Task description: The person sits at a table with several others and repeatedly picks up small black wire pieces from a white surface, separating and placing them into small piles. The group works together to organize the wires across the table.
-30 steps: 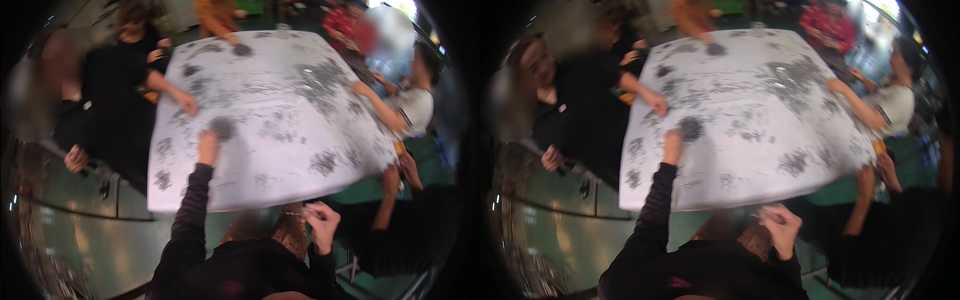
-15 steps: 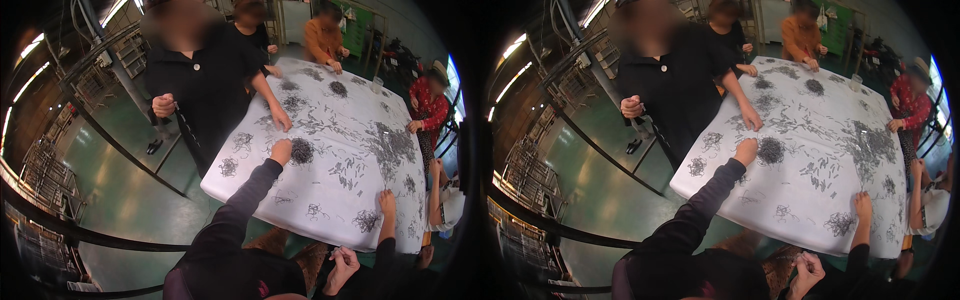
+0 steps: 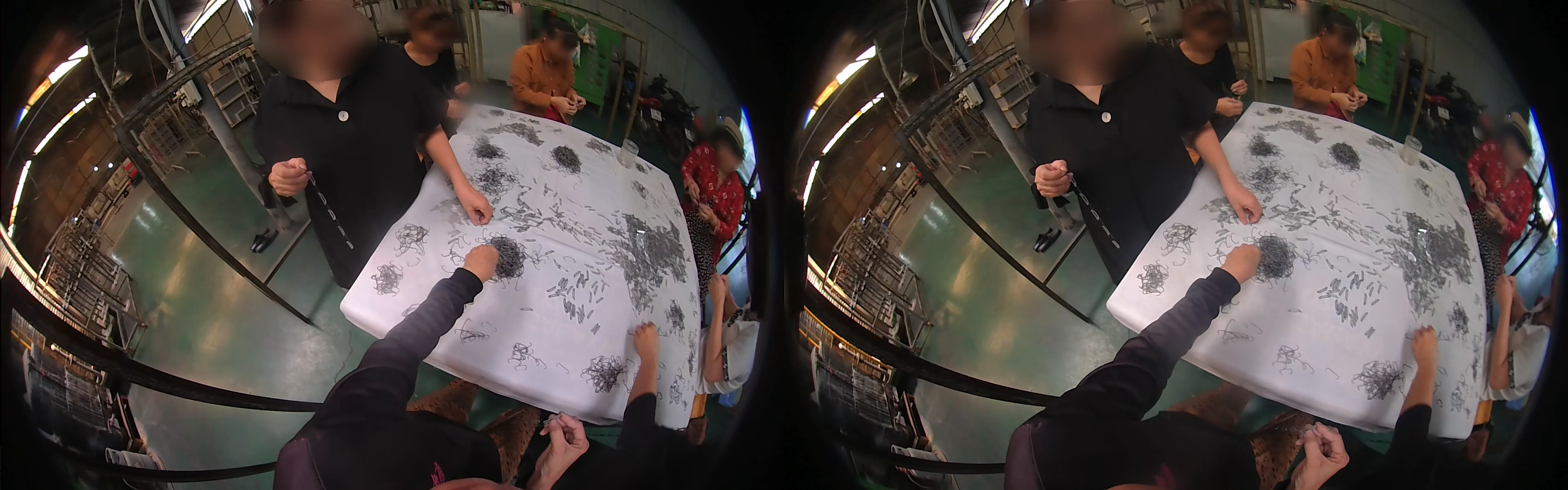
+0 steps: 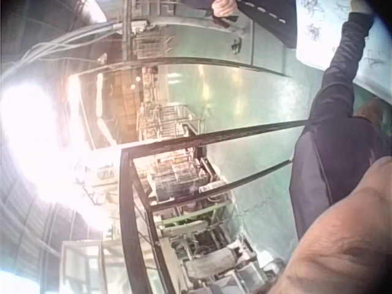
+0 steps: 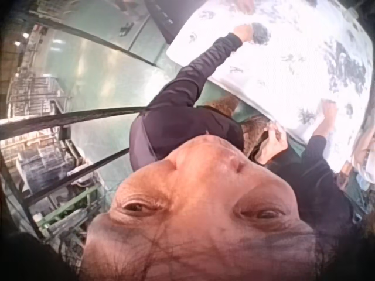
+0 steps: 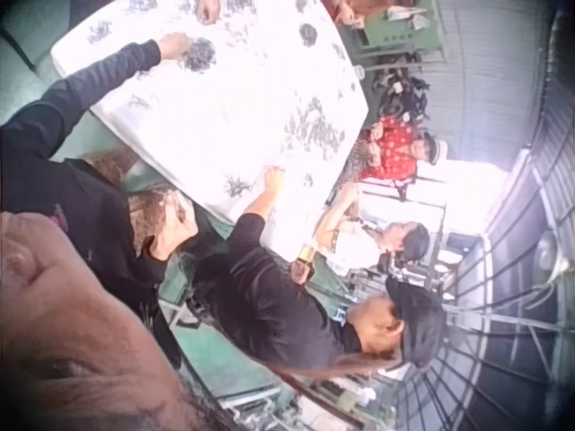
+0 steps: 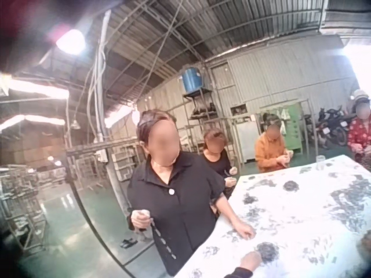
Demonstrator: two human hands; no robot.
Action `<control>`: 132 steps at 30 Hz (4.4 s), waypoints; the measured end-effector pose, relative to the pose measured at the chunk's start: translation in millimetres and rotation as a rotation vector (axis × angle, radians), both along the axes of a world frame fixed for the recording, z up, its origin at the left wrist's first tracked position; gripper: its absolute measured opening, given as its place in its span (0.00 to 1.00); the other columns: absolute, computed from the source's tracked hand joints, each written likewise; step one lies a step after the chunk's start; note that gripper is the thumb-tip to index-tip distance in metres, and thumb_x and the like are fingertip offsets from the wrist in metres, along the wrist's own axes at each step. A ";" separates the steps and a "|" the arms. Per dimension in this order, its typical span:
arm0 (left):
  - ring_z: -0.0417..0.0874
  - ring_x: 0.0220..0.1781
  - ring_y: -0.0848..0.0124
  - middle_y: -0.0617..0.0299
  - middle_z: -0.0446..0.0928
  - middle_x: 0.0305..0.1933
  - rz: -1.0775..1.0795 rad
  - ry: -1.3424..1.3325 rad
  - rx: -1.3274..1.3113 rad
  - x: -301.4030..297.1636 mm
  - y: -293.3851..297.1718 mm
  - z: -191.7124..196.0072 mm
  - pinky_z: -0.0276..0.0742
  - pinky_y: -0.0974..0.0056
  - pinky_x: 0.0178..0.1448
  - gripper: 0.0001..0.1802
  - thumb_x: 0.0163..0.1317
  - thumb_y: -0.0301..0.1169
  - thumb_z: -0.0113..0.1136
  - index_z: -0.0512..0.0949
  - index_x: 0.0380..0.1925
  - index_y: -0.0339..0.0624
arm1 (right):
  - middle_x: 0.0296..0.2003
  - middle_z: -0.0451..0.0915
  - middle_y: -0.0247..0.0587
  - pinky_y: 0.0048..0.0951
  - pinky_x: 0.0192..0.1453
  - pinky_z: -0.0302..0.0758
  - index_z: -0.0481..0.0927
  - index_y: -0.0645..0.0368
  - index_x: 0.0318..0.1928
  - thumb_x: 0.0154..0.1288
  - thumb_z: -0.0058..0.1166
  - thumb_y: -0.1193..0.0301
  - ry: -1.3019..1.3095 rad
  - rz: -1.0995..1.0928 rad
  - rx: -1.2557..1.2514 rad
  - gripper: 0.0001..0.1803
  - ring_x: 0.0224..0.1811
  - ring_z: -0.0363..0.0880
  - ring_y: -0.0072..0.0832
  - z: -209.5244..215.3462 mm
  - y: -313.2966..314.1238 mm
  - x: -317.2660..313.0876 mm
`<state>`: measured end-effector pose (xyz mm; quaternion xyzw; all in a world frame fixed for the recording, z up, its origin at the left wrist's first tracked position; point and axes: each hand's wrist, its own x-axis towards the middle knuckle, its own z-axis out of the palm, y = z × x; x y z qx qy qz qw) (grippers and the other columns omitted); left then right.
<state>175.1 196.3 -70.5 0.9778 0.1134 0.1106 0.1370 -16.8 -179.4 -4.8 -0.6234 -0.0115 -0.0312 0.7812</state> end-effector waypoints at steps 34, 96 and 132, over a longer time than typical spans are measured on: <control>0.73 0.45 0.57 0.55 0.70 0.40 -0.699 -0.255 -0.995 -181.8 -234.2 78.0 0.71 0.60 0.49 0.07 0.67 0.29 0.52 0.69 0.39 0.37 | 0.37 0.80 0.40 0.20 0.41 0.74 0.77 0.74 0.47 0.61 0.52 0.87 -0.151 -0.207 -0.178 0.13 0.35 0.75 0.20 -34.1 0.2 11.9; 0.73 0.42 0.58 0.56 0.71 0.36 -0.779 -0.355 -0.959 -187.3 -211.3 61.8 0.69 0.58 0.48 0.07 0.68 0.31 0.51 0.71 0.37 0.38 | 0.30 0.75 0.35 0.22 0.33 0.74 0.77 0.72 0.49 0.56 0.54 0.88 -0.027 0.166 -0.072 0.18 0.30 0.76 0.21 -15.8 -24.4 91.7; 0.74 0.44 0.58 0.57 0.72 0.39 -0.791 -0.375 -0.874 -184.4 -223.2 60.3 0.69 0.58 0.51 0.07 0.65 0.29 0.55 0.71 0.38 0.38 | 0.32 0.74 0.38 0.21 0.36 0.71 0.76 0.74 0.48 0.62 0.49 0.87 -0.248 -0.159 -0.062 0.13 0.30 0.72 0.22 -2.7 -6.7 13.4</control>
